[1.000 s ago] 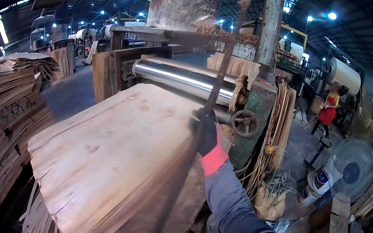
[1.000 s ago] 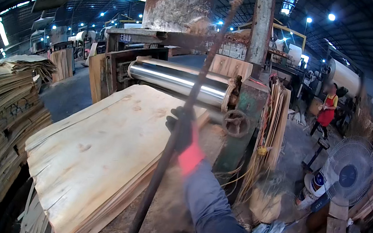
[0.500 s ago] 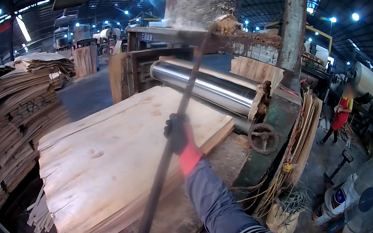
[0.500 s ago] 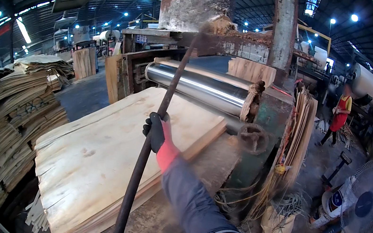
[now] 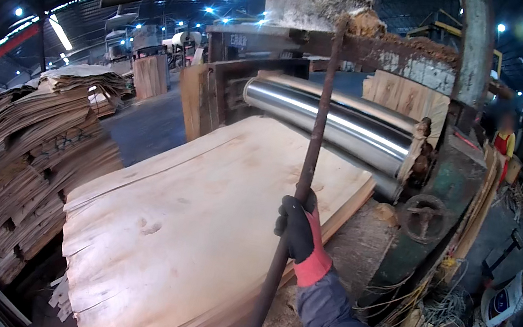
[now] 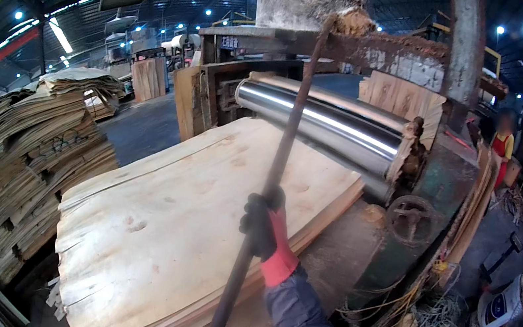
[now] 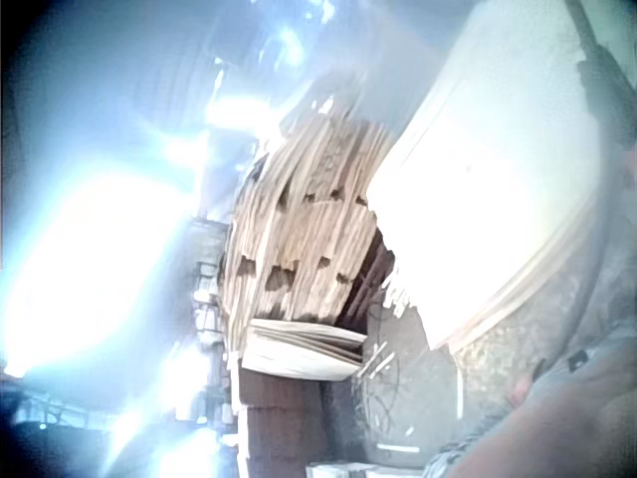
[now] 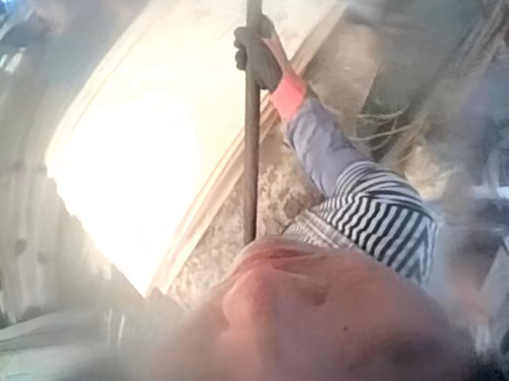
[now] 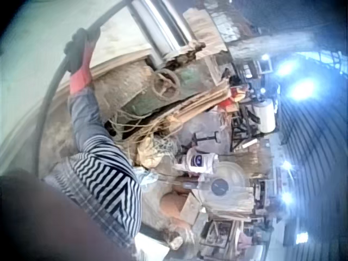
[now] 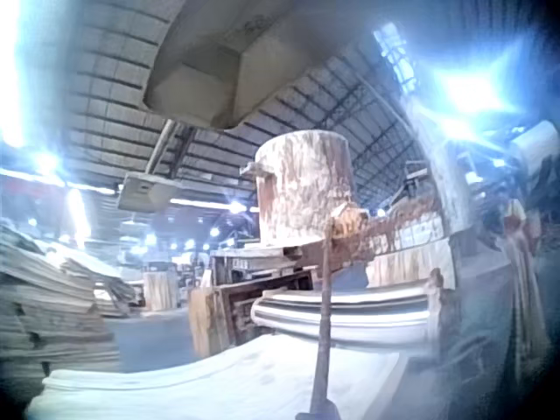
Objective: The person repeatedly picks up large thin wood sheets from a nearby stack and feeds them one by one into a roller machine. They use a long metal bar to push the sheets through the rollers and then stack the processed sheets on the output side.
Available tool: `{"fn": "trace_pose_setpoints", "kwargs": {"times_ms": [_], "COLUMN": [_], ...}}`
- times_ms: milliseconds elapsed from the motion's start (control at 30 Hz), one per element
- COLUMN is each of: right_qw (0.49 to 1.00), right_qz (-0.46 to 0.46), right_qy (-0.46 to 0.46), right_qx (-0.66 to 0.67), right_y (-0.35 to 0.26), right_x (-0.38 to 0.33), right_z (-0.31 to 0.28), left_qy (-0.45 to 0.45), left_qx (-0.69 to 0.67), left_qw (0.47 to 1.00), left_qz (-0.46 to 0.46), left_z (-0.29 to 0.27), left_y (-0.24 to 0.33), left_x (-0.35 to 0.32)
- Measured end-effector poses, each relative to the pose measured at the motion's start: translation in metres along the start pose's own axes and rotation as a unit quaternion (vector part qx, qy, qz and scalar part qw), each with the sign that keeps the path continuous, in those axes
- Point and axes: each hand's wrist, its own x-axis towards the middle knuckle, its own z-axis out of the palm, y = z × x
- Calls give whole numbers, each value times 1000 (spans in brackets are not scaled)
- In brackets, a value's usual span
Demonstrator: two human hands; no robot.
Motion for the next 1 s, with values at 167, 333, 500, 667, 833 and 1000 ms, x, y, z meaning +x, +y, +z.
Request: {"fn": "trace_pose_setpoints", "kwargs": {"times_ms": [167,333,500,667,833,1000], "right_qw": [998,996,994,993,992,990], "right_qz": [-26,-47,-62,-82,-98,-106], "right_qy": [-19,-56,-81,-69,-71,-73], "right_qx": [45,56,44,50,44,50], "right_y": [-6,-20,-43,-65,-80,-96], "right_x": [8,27,48,62,74,78], "right_z": [-13,-14,-12,-6,-3,-2], "left_qy": [6,4,-5,-20,-33,-46], "left_qx": [-20,-36,-54,-74,-100,-133], "left_qw": [999,998,996,994,991,984], "left_qz": [-42,-56,-64,-72,-85,-105], "left_z": [11,24,32,36,36,34], "left_y": [0,0,3,5,4,1], "left_x": [9,13,14,8,-2,-17]}}
